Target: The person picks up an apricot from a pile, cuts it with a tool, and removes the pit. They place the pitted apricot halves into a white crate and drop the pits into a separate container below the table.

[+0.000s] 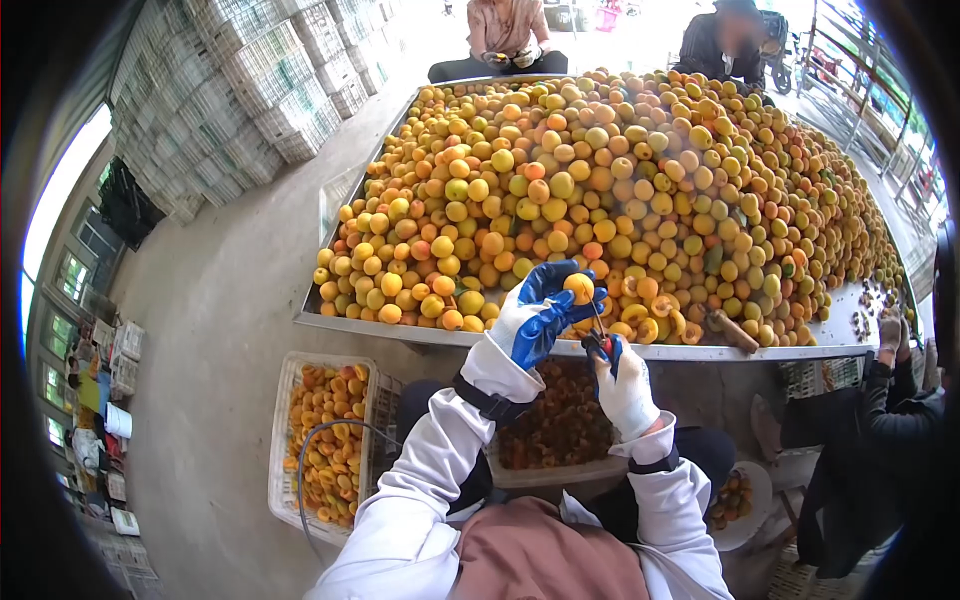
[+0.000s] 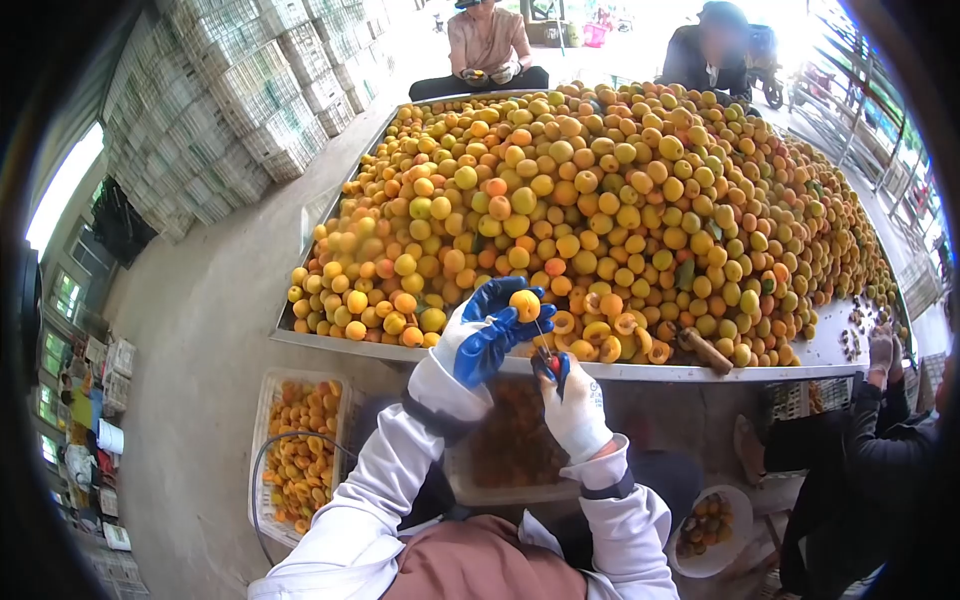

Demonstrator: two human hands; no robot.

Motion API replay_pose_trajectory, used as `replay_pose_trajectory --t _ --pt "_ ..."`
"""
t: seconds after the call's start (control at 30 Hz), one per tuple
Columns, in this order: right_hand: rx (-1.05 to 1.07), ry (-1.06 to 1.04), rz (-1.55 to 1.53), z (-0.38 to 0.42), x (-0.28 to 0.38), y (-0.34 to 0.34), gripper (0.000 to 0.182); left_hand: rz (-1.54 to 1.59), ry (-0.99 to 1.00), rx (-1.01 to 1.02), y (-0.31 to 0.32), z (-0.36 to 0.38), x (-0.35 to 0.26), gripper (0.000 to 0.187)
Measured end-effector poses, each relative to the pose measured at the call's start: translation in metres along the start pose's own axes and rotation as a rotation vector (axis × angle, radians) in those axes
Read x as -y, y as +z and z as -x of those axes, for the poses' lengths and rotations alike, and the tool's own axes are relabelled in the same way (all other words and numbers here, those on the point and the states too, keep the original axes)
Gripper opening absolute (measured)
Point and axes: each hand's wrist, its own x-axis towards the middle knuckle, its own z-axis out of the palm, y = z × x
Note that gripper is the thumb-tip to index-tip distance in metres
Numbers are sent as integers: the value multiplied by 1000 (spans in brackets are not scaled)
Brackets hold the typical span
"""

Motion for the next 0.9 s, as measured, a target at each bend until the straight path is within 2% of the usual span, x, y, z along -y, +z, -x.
replay_pose_trajectory --t 0.23,0.47,0.53,0.63,0.9 --pt "14 7 -2 6 -2 4 14 84 10 18 1 1 6 54" --pt "57 2 3 4 -3 4 14 92 25 37 -2 2 10 56" --pt "54 2 7 3 -4 4 14 -185 69 -13 0 3 12 57" --pt "41 12 6 1 -9 9 14 -328 145 12 7 5 18 55" --pt "-69 23 7 -1 -10 23 12 -191 4 -69 -3 5 40 45"
